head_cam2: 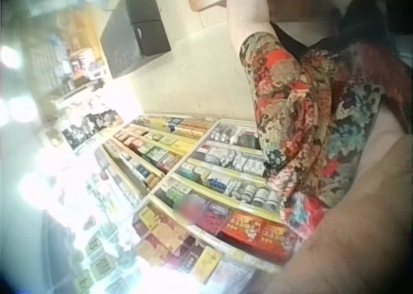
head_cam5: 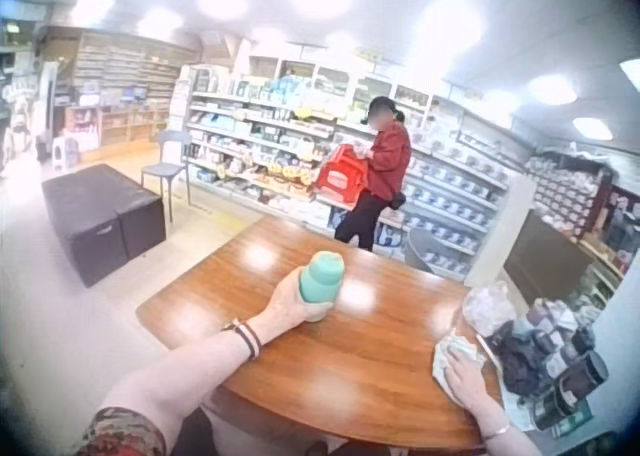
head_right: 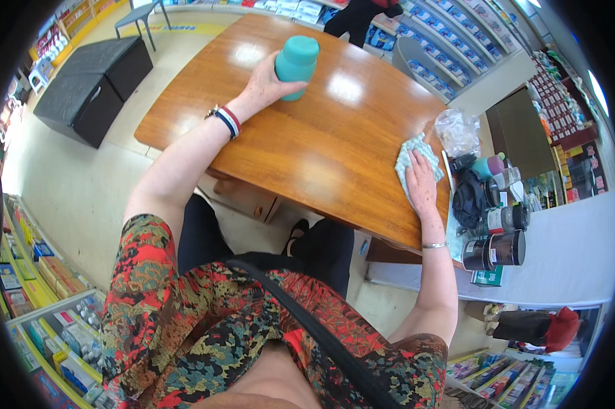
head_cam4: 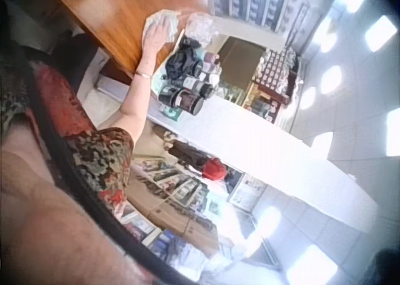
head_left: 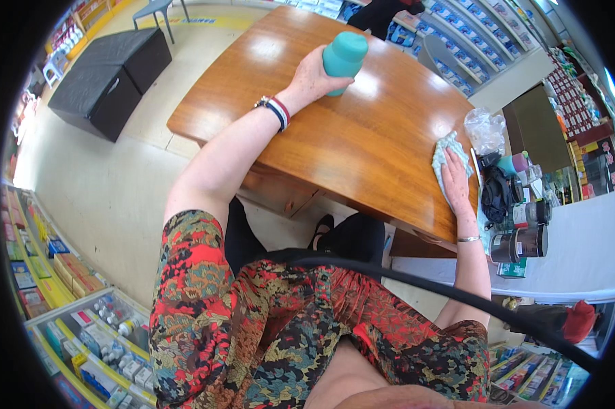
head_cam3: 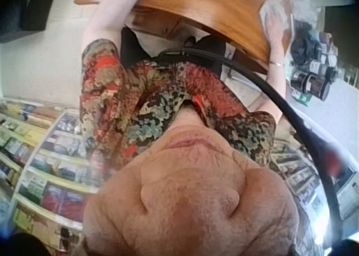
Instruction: The person wipes a wooden table surface using a cloth, moving a teal cup to wipe underneath and around it.
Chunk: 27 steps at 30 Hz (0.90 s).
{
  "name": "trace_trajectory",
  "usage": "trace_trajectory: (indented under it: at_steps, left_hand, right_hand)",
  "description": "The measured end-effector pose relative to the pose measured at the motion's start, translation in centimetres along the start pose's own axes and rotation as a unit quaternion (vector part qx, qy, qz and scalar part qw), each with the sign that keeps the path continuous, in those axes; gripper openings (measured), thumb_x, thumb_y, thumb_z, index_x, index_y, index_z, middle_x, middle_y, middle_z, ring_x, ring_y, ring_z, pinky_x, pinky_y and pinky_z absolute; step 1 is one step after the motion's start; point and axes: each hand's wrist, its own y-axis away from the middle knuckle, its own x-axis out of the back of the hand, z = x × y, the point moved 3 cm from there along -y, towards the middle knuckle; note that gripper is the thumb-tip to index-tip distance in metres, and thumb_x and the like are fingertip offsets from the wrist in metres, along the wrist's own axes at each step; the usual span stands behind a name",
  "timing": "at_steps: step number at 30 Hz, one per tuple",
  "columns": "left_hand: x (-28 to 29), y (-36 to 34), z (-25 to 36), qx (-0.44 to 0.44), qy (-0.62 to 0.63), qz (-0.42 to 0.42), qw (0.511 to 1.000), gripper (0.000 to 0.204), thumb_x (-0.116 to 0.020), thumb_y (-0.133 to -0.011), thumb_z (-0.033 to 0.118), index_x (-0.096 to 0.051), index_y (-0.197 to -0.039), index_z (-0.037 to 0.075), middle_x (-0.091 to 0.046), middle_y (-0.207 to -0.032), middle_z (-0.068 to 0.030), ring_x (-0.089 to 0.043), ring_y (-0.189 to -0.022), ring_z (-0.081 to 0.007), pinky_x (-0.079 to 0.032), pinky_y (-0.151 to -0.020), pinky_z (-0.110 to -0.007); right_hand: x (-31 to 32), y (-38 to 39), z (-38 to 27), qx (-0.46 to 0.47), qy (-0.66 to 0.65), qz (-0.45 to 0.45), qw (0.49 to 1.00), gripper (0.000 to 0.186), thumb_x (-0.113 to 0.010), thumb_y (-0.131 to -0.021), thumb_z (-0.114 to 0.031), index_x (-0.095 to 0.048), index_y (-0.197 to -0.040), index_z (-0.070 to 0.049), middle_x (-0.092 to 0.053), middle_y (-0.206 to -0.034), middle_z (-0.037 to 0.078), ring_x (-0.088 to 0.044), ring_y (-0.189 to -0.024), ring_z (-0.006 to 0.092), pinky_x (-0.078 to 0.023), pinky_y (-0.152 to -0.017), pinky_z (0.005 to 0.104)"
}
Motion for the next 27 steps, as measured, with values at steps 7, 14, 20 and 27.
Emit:
trace_trajectory:
  at_steps: [7, 14, 20, 27]
  left_hand:
    - [-5.2, -1.1, 0.0, 0.06, 0.049, -0.024, 0.997, 0.078, -0.084, -0.062, 0.035, -0.049, -0.123, 0.003, -0.06, -0.115, -0.0157, -0.059, -0.107, -0.0271, -0.047, -0.092, -0.037]
    - [-3.3, 0.1, 1.0, 0.073, -0.099, -0.061, 0.991, 0.1, -0.083, -0.064, 0.038, -0.031, -0.137, -0.007, -0.046, -0.132, -0.0269, -0.044, -0.125, -0.036, -0.037, -0.104, -0.04]
    - [5.2, 4.2, 4.8, 0.0, -0.253, 0.018, 0.967, 0.062, -0.067, -0.083, 0.025, -0.042, -0.13, -0.007, -0.047, -0.129, -0.0282, -0.045, -0.122, -0.0395, -0.037, -0.104, -0.042]
    - [2.7, 8.4, 9.0, 0.053, -0.309, -0.129, 0.941, 0.062, -0.061, -0.087, 0.034, -0.041, -0.129, -0.008, -0.045, -0.132, -0.0283, -0.042, -0.126, -0.0386, -0.038, -0.103, -0.041]
  right_hand:
    - [-1.3, -3.6, -13.0, 0.188, -0.026, -0.046, 0.981, 0.051, -0.053, -0.084, -0.017, -0.047, -0.135, -0.011, -0.044, -0.14, 0.011, -0.038, -0.13, 0.0346, -0.029, -0.111, 0.0441]
    - [-2.3, -8.1, -24.6, 0.326, -0.128, -0.062, 0.935, 0.047, -0.051, -0.09, -0.024, -0.047, -0.134, -0.011, -0.046, -0.136, 0.012, -0.039, -0.128, 0.0307, -0.027, -0.11, 0.0447]
    - [1.0, -9.0, -26.2, 0.369, -0.214, 0.016, 0.904, 0.031, -0.061, -0.085, -0.035, -0.065, -0.104, -0.011, -0.063, -0.106, 0.007, -0.056, -0.106, 0.0236, -0.041, -0.095, 0.0383]
    - [4.5, -9.4, -17.9, 0.206, -0.405, 0.072, 0.888, 0.009, -0.066, -0.083, -0.013, -0.07, -0.079, -0.006, -0.069, -0.08, 0.008, -0.066, -0.076, 0.0214, -0.052, -0.068, 0.0313]
